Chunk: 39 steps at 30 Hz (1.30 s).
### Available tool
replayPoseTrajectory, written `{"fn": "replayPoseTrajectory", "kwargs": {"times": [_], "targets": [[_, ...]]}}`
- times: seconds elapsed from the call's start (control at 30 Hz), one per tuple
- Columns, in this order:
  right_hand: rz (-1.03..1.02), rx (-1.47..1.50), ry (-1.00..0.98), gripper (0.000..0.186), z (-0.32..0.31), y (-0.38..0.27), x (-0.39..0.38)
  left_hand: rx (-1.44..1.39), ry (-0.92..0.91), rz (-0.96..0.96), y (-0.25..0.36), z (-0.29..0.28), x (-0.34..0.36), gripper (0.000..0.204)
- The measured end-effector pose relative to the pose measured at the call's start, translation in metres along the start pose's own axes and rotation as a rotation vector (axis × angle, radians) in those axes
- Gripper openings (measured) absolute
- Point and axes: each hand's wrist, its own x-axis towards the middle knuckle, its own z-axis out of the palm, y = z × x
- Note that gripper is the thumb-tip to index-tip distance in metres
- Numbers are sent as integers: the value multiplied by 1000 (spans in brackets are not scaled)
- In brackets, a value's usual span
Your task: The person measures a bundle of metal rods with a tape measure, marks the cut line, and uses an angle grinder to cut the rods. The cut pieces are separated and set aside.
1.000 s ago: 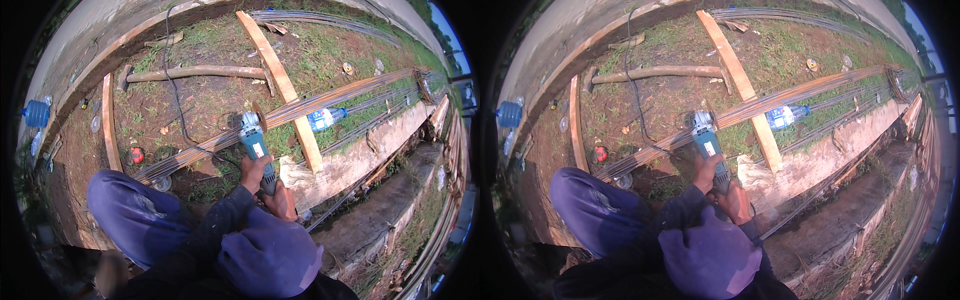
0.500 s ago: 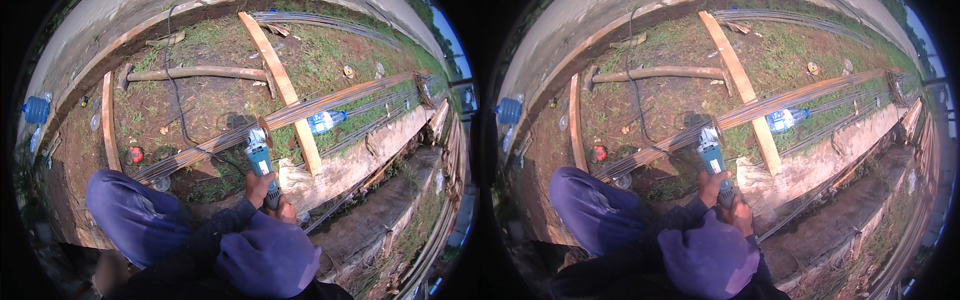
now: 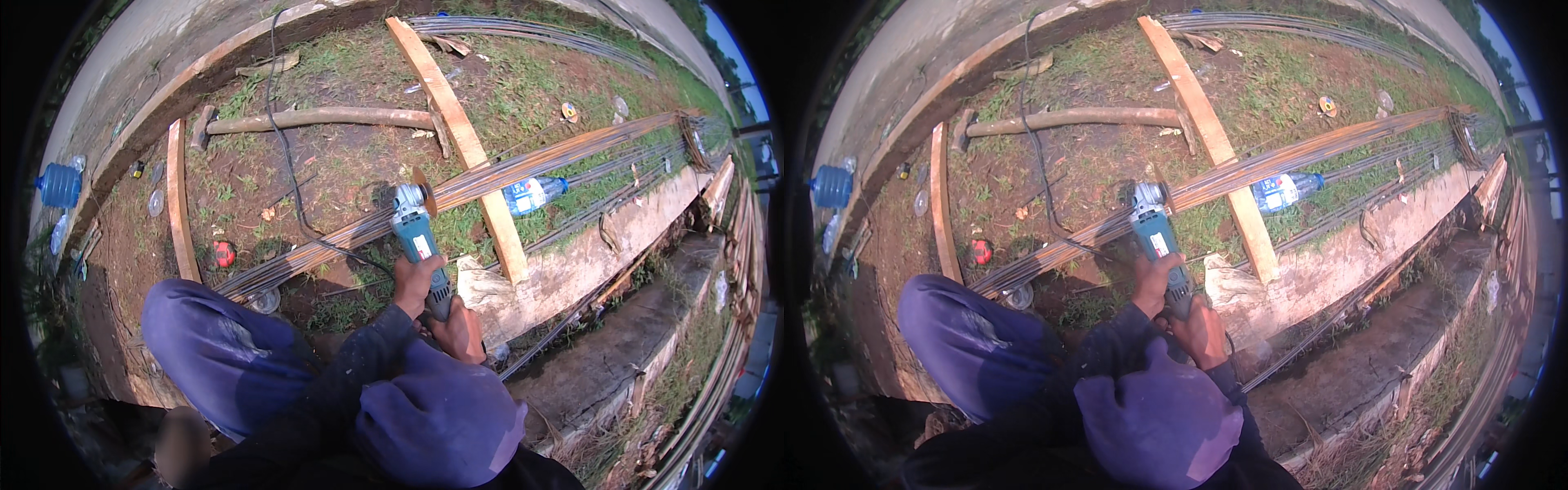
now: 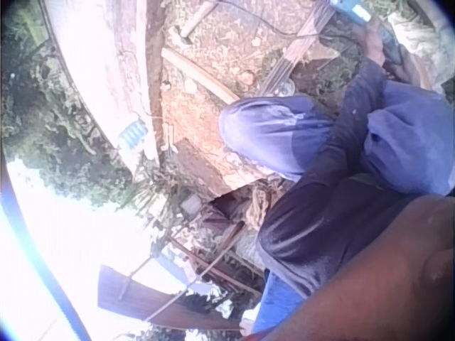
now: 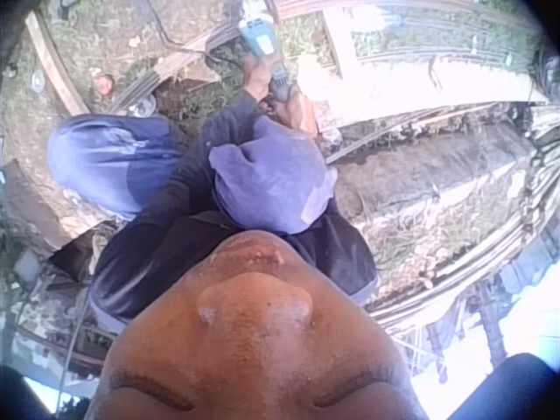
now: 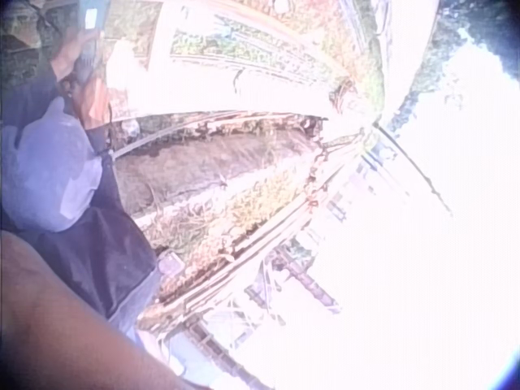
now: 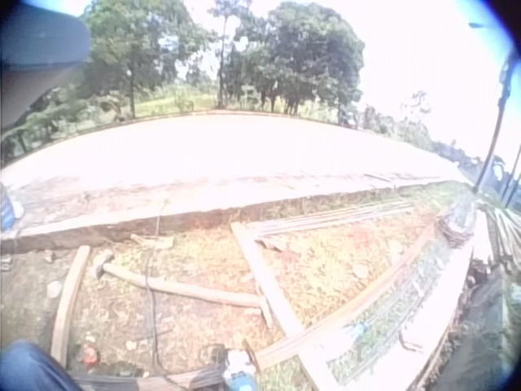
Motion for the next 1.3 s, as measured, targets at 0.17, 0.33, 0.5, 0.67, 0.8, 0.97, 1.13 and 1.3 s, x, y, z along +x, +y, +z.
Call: {"fn": "replayPoseTrajectory", "kwargs": {"times": [0.17,0.33,0.5,0.67,0.8,0.97,1.13,1.3], "targets": [[-24,18,4,46,3,-1,4,-4,14,20,3,-1,4,16],[-70,-16,90,47,10,13,-2,32,-33,21,5,3,-11,21],[4,-21,38,47,13,27,-13,8,-30,6,-6,3,-26,18],[-63,-72,116,55,29,50,-22,-17,-47,37,-20,-1,-35,16],[-43,-55,102,55,27,52,-25,8,-53,18,-28,-2,-32,18],[-32,-12,77,54,19,44,-20,-20,-39,20,-22,2,-28,19],[-68,3,69,49,15,33,-13,-22,-42,20,-16,-1,-20,17],[-60,-7,50,42,10,25,-3,7,-6,2,-13,3,-9,16]]}}
